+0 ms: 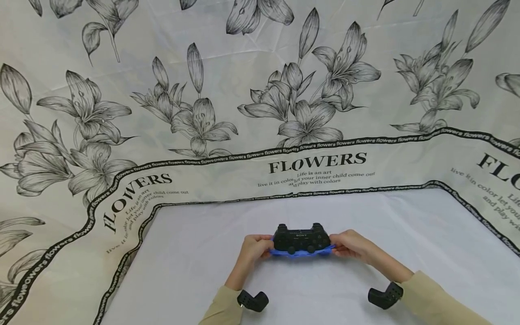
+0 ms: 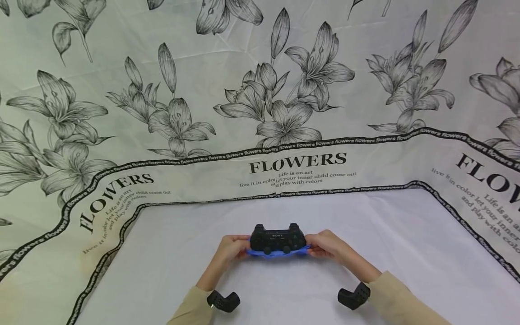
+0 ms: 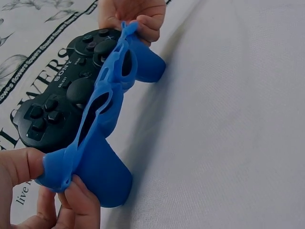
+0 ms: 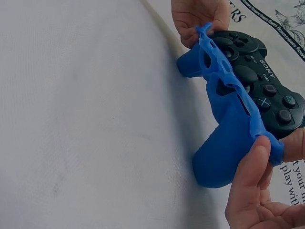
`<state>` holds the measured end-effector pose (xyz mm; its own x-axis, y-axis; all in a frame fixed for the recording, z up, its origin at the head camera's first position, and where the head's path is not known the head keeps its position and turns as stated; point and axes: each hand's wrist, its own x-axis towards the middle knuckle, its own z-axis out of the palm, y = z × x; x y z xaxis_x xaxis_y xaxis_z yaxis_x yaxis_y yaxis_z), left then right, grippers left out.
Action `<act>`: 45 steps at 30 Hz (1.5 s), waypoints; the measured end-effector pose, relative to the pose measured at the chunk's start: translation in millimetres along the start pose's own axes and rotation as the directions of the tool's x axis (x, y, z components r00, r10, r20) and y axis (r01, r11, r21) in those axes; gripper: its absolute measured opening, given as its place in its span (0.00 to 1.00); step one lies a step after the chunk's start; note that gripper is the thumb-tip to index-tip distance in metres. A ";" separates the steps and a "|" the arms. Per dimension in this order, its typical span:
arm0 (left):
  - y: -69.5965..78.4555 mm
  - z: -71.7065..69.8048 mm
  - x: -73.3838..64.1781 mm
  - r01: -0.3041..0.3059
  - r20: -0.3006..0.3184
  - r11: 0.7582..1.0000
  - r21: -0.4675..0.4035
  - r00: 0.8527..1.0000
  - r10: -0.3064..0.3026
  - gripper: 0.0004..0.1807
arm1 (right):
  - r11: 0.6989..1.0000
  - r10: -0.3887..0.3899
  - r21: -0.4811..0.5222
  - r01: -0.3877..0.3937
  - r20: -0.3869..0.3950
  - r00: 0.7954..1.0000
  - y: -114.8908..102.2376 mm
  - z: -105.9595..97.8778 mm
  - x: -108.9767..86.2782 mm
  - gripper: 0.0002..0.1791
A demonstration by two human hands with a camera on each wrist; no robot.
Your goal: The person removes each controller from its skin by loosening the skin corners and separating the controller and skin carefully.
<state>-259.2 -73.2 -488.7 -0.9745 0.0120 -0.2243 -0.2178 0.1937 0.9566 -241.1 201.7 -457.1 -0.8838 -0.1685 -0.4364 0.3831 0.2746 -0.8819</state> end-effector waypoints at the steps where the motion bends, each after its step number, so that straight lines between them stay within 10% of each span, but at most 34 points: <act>1: -0.4 -0.2 0.5 0.003 0.005 1.000 0.003 1.000 -0.003 0.18 | 1.000 -0.004 0.006 0.004 -0.001 1.000 0.7 0.0 -0.2 0.13; 45: -8.0 -3.1 6.2 0.012 -0.005 0.999 0.031 1.000 -0.012 0.19 | 0.995 -0.096 -0.003 0.096 0.020 0.995 19.0 -2.6 12.0 0.14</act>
<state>-263.7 -77.7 -497.1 -0.9720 0.0047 -0.2348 -0.2278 0.2242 0.9475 -245.2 207.4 -478.7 -0.9110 -0.2125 -0.3533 0.2958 0.2600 -0.9192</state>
